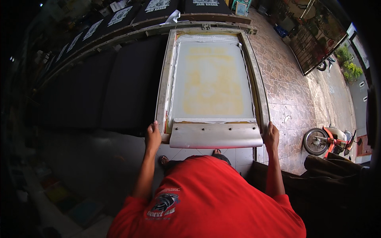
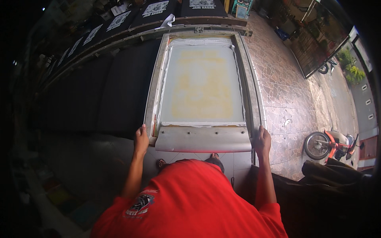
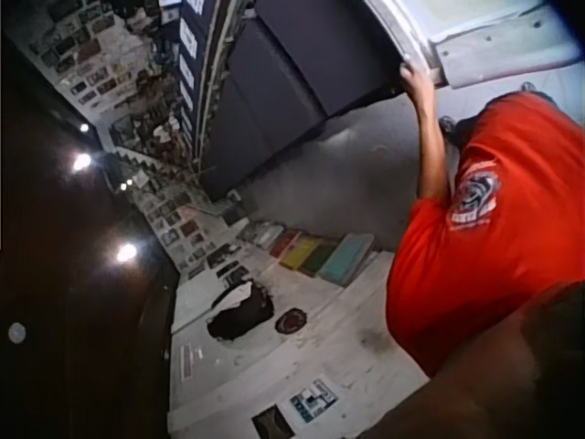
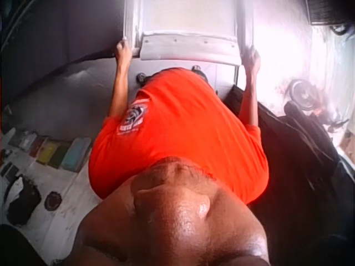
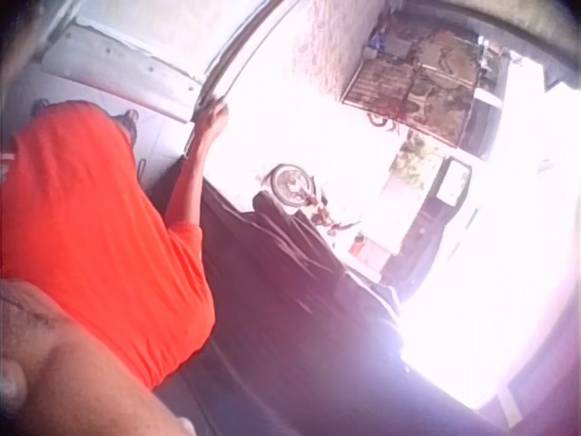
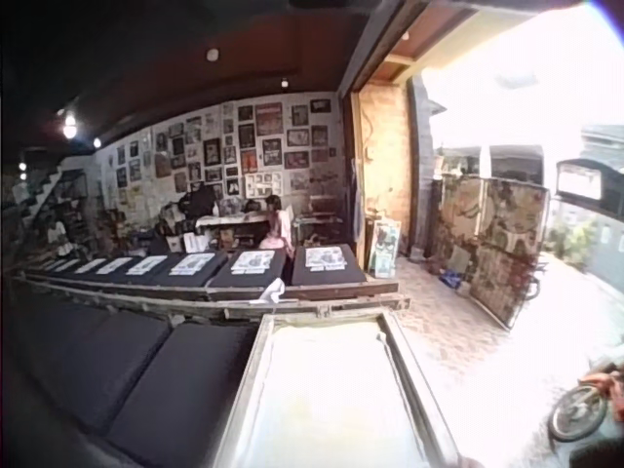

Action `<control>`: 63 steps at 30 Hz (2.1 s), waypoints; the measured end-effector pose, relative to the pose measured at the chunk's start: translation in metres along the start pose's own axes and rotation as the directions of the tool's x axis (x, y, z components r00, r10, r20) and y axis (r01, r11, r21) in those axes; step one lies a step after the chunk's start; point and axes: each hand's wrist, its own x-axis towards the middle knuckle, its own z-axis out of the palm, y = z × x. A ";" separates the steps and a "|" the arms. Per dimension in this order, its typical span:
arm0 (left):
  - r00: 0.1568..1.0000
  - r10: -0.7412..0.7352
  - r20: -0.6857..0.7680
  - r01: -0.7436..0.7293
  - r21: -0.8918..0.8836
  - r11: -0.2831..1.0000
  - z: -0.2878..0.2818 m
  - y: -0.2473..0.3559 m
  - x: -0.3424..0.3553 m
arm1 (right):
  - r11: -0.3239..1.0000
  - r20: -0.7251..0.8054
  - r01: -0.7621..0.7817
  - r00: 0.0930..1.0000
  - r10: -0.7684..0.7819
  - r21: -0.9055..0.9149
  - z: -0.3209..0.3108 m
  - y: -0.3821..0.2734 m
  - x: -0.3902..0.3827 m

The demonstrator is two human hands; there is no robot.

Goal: The person performs screen printing on black t-shirts using a squeegee to pull ink across a screen frame. They repeatedly align the screen, apply ink, and pull the squeegee to transfer the design onto each shirt.

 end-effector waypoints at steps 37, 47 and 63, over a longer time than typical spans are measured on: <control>0.996 -0.003 -0.084 0.018 0.171 0.985 0.005 0.006 -0.006 | 0.994 -0.023 -0.022 0.999 0.025 0.105 0.036 0.040 0.016; 0.994 -0.091 -0.055 0.098 0.138 0.986 0.009 -0.005 -0.002 | 0.985 -0.003 -0.142 0.990 0.143 0.095 0.036 0.025 0.015; 0.988 0.038 -0.148 -0.031 0.051 0.998 0.000 -0.026 -0.001 | 0.999 -0.004 0.038 0.999 -0.038 0.016 0.029 0.027 -0.004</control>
